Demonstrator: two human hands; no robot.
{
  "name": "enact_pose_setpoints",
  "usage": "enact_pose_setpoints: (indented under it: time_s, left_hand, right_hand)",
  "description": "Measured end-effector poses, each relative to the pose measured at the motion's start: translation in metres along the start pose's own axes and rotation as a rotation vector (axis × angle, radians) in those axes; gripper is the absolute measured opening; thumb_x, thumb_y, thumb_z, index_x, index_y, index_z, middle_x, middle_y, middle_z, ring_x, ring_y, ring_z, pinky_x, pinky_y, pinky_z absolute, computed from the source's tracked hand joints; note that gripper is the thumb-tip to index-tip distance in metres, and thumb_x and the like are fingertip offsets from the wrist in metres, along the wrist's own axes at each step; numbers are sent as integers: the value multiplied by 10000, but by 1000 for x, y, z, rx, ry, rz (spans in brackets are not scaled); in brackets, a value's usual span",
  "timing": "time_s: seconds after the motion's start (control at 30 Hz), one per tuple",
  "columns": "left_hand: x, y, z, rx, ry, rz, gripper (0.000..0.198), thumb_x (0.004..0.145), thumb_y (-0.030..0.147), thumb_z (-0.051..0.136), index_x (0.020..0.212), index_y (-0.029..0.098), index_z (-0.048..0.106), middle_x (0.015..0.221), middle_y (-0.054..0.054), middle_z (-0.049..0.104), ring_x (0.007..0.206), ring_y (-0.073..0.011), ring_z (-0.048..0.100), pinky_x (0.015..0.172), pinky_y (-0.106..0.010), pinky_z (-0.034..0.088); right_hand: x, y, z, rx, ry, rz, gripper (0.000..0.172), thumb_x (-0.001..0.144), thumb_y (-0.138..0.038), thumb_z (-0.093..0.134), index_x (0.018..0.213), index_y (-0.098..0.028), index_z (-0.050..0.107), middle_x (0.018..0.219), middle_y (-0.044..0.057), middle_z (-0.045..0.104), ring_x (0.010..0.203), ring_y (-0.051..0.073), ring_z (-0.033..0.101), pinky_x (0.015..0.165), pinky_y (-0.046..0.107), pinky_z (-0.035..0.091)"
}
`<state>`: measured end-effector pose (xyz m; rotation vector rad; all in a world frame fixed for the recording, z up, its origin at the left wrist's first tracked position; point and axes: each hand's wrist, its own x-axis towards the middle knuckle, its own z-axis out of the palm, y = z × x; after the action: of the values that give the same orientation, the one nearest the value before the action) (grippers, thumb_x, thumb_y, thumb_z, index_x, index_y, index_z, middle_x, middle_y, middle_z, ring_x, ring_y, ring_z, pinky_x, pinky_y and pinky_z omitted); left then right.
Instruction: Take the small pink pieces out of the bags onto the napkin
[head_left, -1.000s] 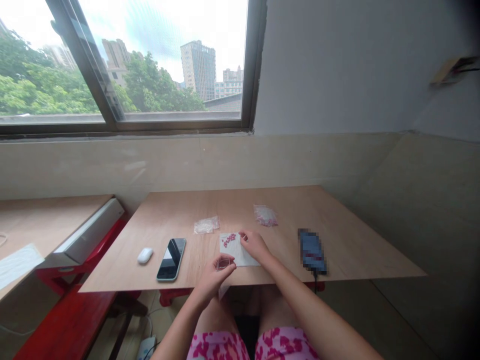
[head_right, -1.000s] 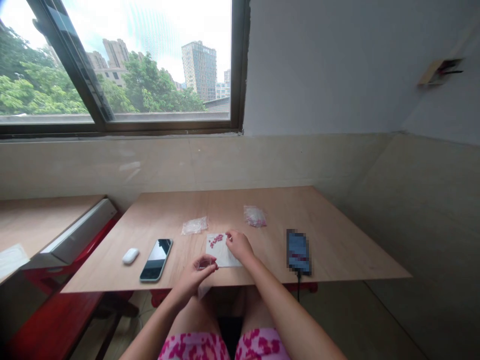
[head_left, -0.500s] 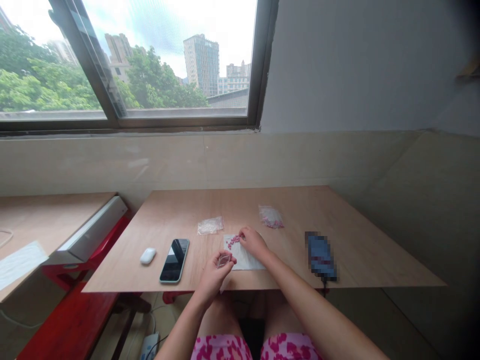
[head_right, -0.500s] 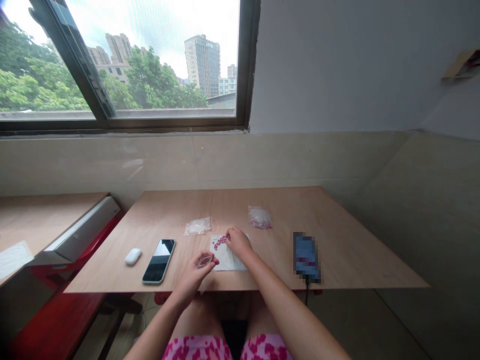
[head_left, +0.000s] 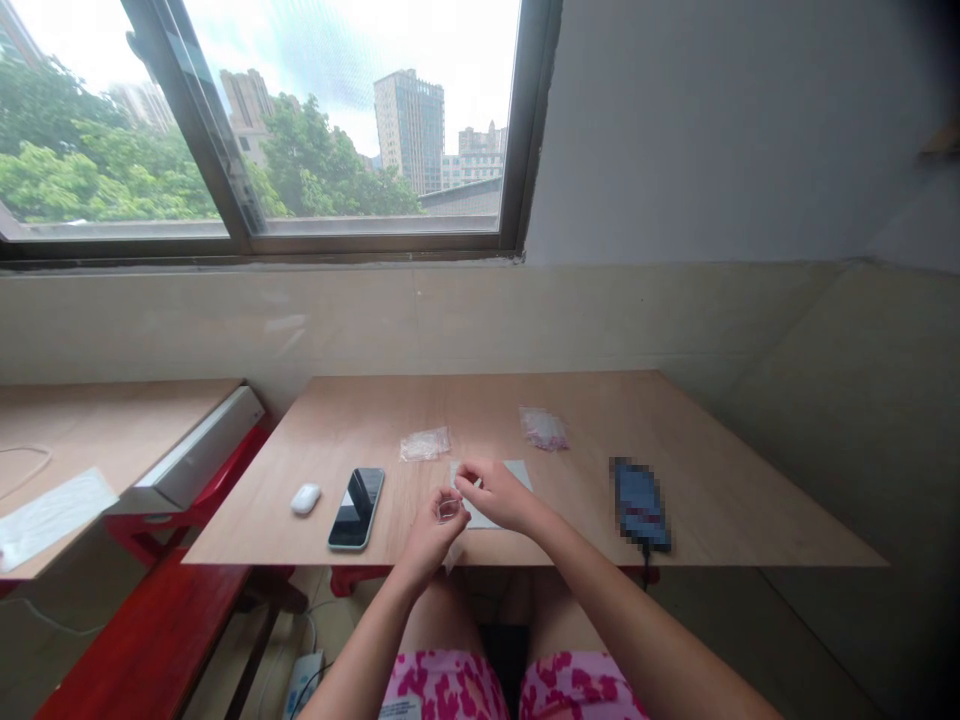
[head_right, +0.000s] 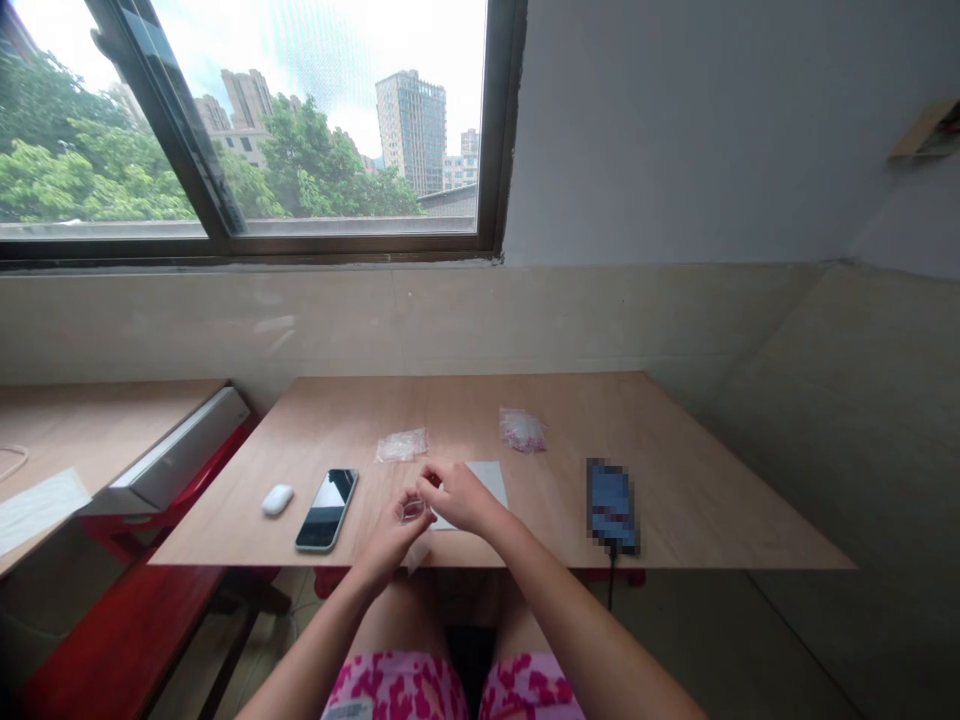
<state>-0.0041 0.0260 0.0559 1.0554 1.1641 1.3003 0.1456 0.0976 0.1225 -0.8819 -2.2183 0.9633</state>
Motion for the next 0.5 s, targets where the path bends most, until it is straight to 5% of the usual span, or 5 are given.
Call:
enact_pose_setpoints:
  time_s: [0.13,0.27,0.5]
  left_hand:
    - [0,2,-2,-21,-20,40,408,768,460,817,1018,174,667,1087,-118,728,1064,-284,673,946,-378,496]
    - [-3,8,-5,-5,50,25,375,728,421,849,939,178,657,947,-76,733,968,-250,688,889,-343,501]
    - [-3,18,-6,-41,44,-49,434,713,458,839,999,165,697,990,-126,763,1014,-287,696,880,-352,488]
  right_hand:
    - [-1,-2,-7,-70,-80,-51,108,882,-245,655,948,-201,728,944,31,732,859,173,660,756,244,454]
    - [10,49,-10,-251,102,157,114,896,-214,627,927,-175,729,933,54,752,848,185,670,745,250,446]
    - [12,109,13,-437,128,348,71,858,-199,656,886,-168,713,949,78,744,899,202,658,749,248,403]
